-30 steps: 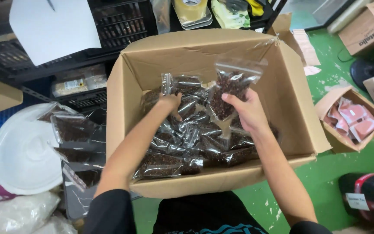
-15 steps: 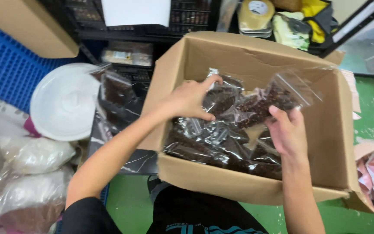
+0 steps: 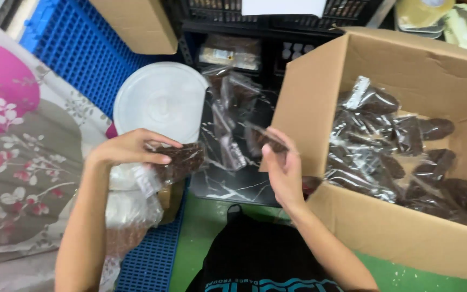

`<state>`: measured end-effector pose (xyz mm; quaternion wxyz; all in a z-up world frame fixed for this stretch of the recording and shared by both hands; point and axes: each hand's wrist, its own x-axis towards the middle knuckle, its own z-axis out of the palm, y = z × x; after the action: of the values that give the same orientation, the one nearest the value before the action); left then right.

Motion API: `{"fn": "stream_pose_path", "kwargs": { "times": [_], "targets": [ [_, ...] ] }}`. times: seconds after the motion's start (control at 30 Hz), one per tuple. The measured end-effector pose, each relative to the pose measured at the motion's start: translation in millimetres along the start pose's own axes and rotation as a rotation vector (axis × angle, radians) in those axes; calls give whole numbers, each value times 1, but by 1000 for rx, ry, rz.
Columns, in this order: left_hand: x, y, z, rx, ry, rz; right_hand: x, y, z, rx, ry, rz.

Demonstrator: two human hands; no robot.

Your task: The person transfers plastic pouches containing brown food items from a small tray into a larger cardboard box, then writes on a sheet of paper and the side of the box.

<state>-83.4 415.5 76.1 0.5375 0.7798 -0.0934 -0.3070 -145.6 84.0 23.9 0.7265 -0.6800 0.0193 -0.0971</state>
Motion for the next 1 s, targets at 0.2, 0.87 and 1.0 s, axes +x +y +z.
{"fn": "stream_pose_path", "kwargs": {
  "times": [0.2,0.87,1.0],
  "targets": [
    [134,-123,-9,521,-251,-235,42,88,57,-22,286,-55],
    [108,-133,87,-1117,154,-340,-1,162,54,416,260,842],
    [158,-127,104,-1294,247,-339,27,138,75,620,302,868]
  ]
}}
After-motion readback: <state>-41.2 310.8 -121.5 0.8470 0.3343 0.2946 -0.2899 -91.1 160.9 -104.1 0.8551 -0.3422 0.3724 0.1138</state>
